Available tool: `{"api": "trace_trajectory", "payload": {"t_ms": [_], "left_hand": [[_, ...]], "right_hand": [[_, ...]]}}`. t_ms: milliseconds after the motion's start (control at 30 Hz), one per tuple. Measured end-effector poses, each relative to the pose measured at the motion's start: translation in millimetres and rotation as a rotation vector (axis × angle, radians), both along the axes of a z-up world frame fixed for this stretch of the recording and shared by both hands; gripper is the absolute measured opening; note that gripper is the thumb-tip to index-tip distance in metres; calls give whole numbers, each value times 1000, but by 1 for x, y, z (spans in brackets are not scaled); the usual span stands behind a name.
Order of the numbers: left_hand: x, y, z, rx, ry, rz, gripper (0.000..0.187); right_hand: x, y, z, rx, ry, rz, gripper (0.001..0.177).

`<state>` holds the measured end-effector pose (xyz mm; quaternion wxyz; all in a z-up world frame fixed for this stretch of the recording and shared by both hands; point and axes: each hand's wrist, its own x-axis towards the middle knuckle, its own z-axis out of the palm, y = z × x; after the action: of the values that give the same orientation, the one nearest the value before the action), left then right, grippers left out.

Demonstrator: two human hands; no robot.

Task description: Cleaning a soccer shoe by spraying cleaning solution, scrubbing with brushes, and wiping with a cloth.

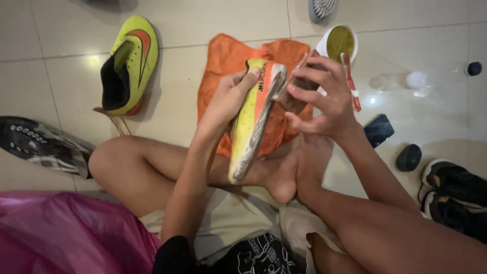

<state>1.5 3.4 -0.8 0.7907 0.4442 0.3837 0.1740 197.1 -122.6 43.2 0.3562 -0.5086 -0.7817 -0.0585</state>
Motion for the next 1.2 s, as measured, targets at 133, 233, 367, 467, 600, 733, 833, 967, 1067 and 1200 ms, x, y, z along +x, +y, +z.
{"api": "trace_trajectory", "payload": {"t_ms": [133,233,367,467,600,733,833,967,1067,1200], "left_hand": [[1,4,-23,-26,-29,5,37],[-7,11,-36,-47,85,40,85],[-13,30,-74,148,-133,41,31],[-10,29,-72,311,-166,30,23],[-7,29,-83,427,-100,2,25],[-2,36,-117,536,196,-76,34],[1,33,-105,434,269,46,71],[-1,33,-99,489,181,-20,50],[5,34,-101,549,309,-32,51],[12,30,-114,665,255,41,44]], "right_hand": [[-11,-8,-7,-70,123,-53,43],[-24,-11,-15,-119,259,-45,45],[-36,-17,-39,-135,300,0,46],[-39,-21,-58,-165,338,18,45],[-37,-30,-75,-219,323,-5,46],[-22,-32,-76,-221,380,-52,45],[-23,-37,-62,-458,444,-156,47],[-34,-34,-52,-464,398,-65,48],[-36,-24,-56,-426,319,-8,55],[-36,-16,-81,-399,111,116,70]]}}
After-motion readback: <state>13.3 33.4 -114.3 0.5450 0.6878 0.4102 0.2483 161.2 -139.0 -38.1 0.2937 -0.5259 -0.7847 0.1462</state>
